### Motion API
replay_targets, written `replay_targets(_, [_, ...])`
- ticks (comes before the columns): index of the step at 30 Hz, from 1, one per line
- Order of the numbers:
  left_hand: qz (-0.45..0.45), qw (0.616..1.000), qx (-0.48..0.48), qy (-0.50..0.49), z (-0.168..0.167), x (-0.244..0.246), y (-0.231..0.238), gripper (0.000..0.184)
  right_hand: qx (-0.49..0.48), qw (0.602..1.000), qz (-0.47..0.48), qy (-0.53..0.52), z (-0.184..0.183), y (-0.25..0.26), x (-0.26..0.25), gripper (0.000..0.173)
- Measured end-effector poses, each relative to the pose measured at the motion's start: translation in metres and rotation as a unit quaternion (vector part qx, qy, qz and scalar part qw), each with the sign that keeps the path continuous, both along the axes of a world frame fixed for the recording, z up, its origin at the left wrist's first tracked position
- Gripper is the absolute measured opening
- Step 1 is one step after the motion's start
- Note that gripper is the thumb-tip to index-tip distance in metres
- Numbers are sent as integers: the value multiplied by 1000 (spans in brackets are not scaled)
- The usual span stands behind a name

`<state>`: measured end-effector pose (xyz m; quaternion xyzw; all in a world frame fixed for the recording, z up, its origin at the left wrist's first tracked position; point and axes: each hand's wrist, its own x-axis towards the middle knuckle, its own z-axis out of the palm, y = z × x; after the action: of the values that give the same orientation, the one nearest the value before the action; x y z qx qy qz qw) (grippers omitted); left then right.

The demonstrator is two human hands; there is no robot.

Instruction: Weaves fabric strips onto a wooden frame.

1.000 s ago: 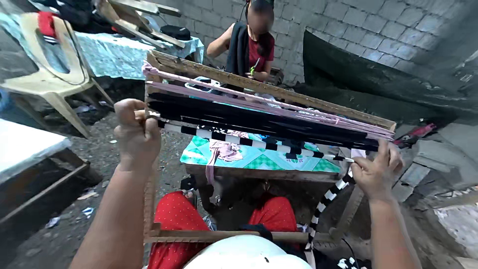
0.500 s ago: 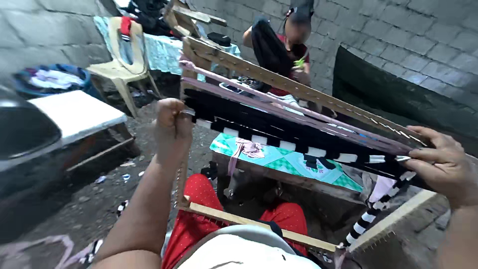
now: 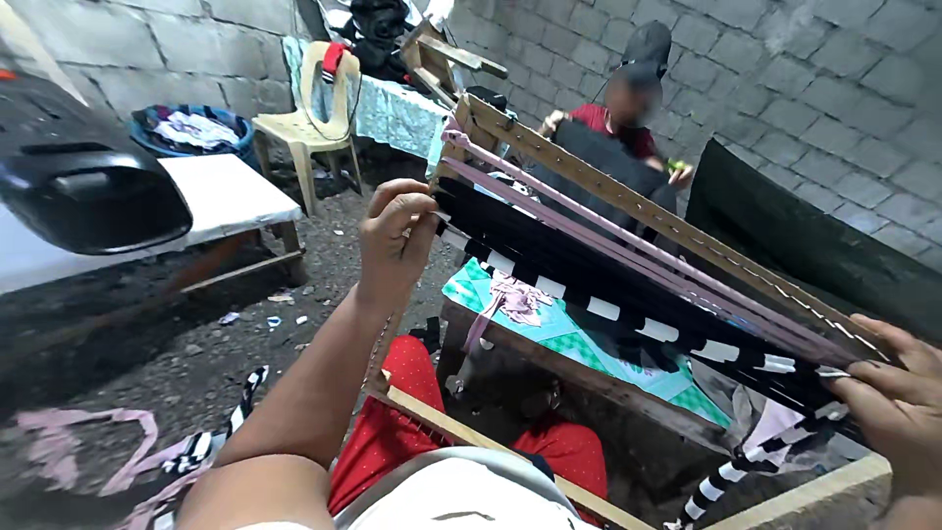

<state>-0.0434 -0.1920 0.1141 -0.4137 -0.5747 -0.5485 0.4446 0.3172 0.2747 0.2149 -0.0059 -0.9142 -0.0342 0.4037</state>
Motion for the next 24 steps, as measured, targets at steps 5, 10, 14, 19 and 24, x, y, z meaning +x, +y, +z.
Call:
replay_targets(5, [0,997,30,-68,8,11,-10,17,8,1000,-7,3,0,-5,-5,34])
replay_targets(10, [13,980,-3,-200,3,-1,-18,17,7,1000,-4,5,1,-8,-7,33])
replay_targets(14, [-34,969,31,-241,9,-1,-20,12,3,1000,0,10,-1,-9,-7,31])
replay_targets(19, [-89,965,95,-225,14,1,-9,15,-4,1000,2,16,-2,-11,-5,31])
replay_targets(24, [-144,935,84,-312,15,-7,0,9,-4,1000,-5,28,-3,-12,-3,31])
